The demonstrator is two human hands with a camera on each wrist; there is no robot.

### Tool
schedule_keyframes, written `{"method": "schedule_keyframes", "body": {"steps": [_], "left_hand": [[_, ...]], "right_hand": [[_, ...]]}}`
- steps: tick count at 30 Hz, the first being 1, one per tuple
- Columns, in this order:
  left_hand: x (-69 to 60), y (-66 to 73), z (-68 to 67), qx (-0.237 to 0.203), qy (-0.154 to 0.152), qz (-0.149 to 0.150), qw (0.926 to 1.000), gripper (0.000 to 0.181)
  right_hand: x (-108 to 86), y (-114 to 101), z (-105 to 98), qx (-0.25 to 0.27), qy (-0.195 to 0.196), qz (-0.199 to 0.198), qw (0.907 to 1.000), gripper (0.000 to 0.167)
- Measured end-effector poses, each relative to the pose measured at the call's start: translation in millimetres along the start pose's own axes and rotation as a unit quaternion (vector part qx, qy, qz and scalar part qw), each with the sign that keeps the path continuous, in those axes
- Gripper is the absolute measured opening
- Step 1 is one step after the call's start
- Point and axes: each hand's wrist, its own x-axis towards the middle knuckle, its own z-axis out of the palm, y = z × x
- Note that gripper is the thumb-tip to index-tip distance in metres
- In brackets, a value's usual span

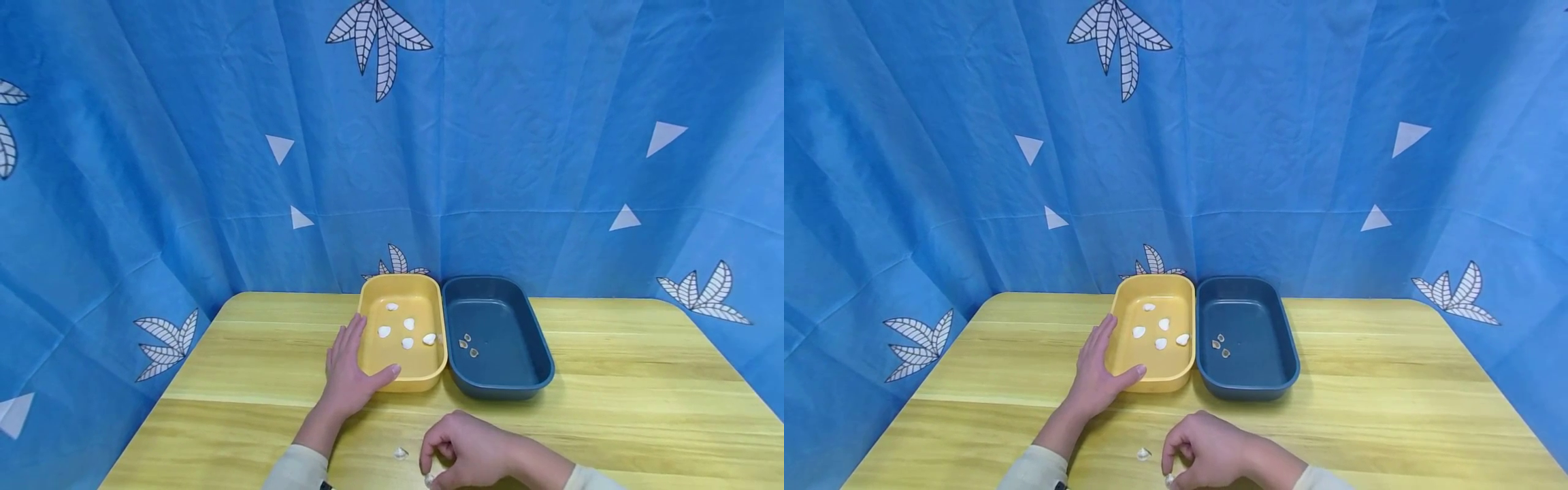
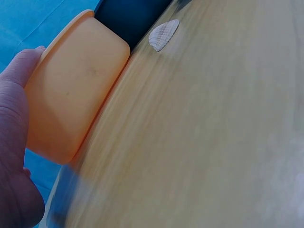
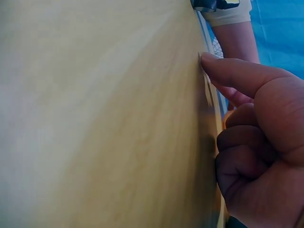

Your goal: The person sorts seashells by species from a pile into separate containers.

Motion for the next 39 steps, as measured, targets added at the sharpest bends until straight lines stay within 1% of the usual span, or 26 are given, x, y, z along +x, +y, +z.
{"method": "schedule_keyframes", "body": {"steps": [4,6,11,14,21,25,29,34,39], "left_hand": [[-0.7,0.3,-0.1,0.002,-0.002,0.000,1.0000,0.108],[-0.7,0.0,-0.2,0.004,-0.002,0.000,1.0000,0.108],[-0.2,-0.2,-0.8,0.002,0.000,0.006,1.0000,0.108],[-0.1,-0.1,-1.0,0.001,-0.001,0.006,1.0000,0.108],[0.6,0.5,-0.5,-0.001,-0.003,0.001,1.0000,0.107],[0.7,1.3,-0.4,-0.004,-0.004,-0.003,1.0000,0.105],[1.1,1.8,-0.7,-0.003,-0.004,-0.004,1.0000,0.106],[1.6,1.4,-0.6,-0.004,-0.002,-0.003,1.0000,0.106],[1.4,1.9,-0.6,-0.004,-0.005,-0.005,1.0000,0.108]], "right_hand": [[-4.9,-1.8,-0.1,0.029,0.018,0.002,0.9994,0.013],[-7.7,-3.8,-1.5,0.035,0.032,-0.002,0.9989,0.013],[-13.1,-11.2,-12.1,0.019,0.072,-0.028,0.9968,0.010],[-15.6,-15.4,-21.7,0.010,0.095,-0.035,0.9948,0.010],[-18.9,-24.0,-45.7,-0.012,0.158,-0.061,0.9854,0.012],[-20.6,-31.0,-61.5,-0.026,0.187,-0.043,0.9811,0.012],[-19.4,-32.5,-78.1,-0.042,0.218,-0.025,0.9747,0.013],[-14.7,-25.6,-96.7,-0.059,0.271,-0.011,0.9608,0.012],[-7.8,-15.7,-111.6,-0.050,0.317,0.021,0.9470,0.013]]}}
